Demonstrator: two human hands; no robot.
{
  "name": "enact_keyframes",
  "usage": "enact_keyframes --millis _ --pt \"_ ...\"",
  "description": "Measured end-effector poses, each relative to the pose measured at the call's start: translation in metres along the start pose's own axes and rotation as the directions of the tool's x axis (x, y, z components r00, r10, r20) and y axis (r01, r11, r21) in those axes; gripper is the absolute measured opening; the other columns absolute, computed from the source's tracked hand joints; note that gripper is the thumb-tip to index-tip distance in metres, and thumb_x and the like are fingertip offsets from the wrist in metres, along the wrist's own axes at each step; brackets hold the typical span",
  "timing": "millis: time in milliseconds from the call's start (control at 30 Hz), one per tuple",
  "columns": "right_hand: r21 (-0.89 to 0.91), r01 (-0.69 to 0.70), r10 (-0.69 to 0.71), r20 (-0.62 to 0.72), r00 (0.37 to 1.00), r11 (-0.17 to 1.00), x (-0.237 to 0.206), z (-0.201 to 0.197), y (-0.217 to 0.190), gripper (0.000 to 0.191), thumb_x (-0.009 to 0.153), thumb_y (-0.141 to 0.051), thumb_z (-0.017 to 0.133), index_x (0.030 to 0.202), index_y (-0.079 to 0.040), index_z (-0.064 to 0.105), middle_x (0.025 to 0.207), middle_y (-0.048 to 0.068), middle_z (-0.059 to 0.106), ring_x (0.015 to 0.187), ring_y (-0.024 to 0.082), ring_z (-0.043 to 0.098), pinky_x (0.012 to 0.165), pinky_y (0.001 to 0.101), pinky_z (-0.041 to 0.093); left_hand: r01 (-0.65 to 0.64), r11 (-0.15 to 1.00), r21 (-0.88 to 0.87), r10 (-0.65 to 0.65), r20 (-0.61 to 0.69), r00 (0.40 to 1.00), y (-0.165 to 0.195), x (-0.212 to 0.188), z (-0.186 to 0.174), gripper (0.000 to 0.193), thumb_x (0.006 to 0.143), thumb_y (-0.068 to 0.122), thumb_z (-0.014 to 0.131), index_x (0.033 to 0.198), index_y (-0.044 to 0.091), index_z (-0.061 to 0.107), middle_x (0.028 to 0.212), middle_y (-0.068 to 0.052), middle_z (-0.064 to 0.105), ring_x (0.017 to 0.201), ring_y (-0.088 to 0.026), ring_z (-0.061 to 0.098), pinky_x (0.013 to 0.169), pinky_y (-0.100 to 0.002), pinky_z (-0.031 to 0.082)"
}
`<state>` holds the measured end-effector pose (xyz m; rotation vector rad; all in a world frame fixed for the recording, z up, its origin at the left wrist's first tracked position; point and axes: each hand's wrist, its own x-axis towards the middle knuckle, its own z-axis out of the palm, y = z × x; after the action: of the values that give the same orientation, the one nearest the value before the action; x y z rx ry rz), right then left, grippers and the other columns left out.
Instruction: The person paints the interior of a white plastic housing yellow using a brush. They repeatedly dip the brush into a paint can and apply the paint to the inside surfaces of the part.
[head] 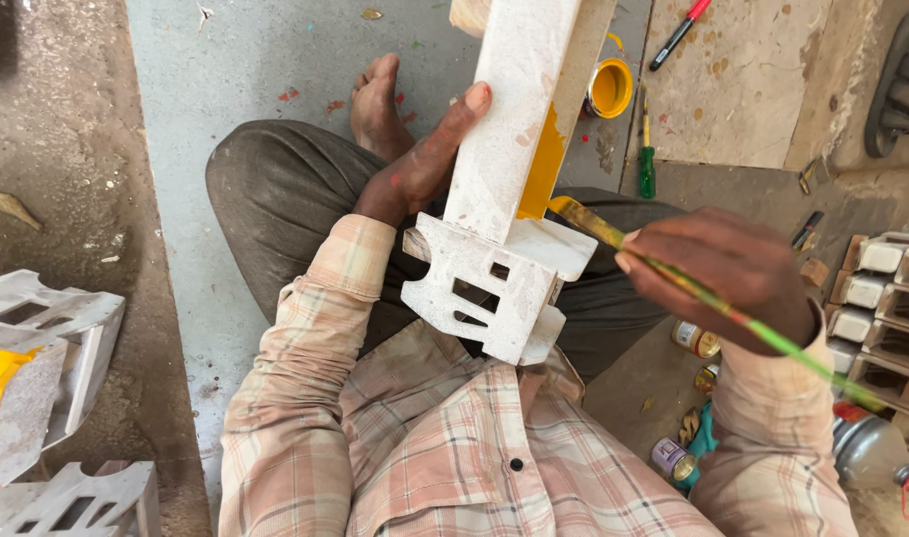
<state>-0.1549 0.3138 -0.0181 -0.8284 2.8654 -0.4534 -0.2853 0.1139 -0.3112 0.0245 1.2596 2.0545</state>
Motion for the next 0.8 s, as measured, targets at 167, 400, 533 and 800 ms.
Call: enact_keyframes --millis 167,400,533,800 --pt "0.019 -0.103 0.104 -0.022 0.994 0.994 0.025 0.012 0.013 0.009 0.094 -0.009 0.080 0.092 -0.002 0.076 0.075 0.011 0.072 0.057 0.019 0.067 0.047 0.0324 0.052 0.001 0.994 -0.113 0.004 0.044 0.999 -0.010 -0.004 0.008 0.122 0.074 0.080 0.070 0.145 -0.008 0.022 0.138 -0.036 0.045 0.125 -0.046 0.055 0.096 -0.058 0.055" --pt "-0.236 -0.040 0.027 -0.061 0.998 0.971 0.055 0.004 -0.001 0.012 0.092 -0.008 0.080 0.099 0.000 0.074 0.091 0.013 0.073 0.080 0.026 0.071 0.066 0.0375 0.057 -0.185 0.982 -0.025 0.181 -0.112 0.977 0.001 -0.004 0.000 0.089 0.080 0.067 0.076 0.119 -0.005 0.041 0.107 -0.030 0.067 0.092 -0.036 0.078 0.074 -0.046 0.064" --pt "-0.289 0.036 -0.056 -0.062 0.997 0.957 0.060 0.010 -0.002 0.014 0.099 -0.012 0.080 0.106 -0.001 0.075 0.099 0.014 0.074 0.085 0.023 0.072 0.068 0.0334 0.058 -0.303 0.902 0.308 0.376 -0.215 0.902 0.014 -0.007 -0.009 0.074 0.088 0.064 0.075 0.111 -0.004 0.054 0.095 -0.022 0.075 0.078 -0.030 0.079 0.070 -0.040 0.065" --pt "-0.101 0.086 -0.070 0.153 0.986 0.991 0.031 0.015 0.000 0.012 0.093 -0.019 0.076 0.097 -0.008 0.075 0.091 0.008 0.076 0.075 0.020 0.071 0.063 0.0344 0.059 -0.242 0.970 0.023 0.243 -0.150 0.959 0.016 -0.011 0.002 0.082 0.081 0.063 0.076 0.113 -0.006 0.046 0.096 -0.021 0.073 0.081 -0.028 0.081 0.070 -0.040 0.066"
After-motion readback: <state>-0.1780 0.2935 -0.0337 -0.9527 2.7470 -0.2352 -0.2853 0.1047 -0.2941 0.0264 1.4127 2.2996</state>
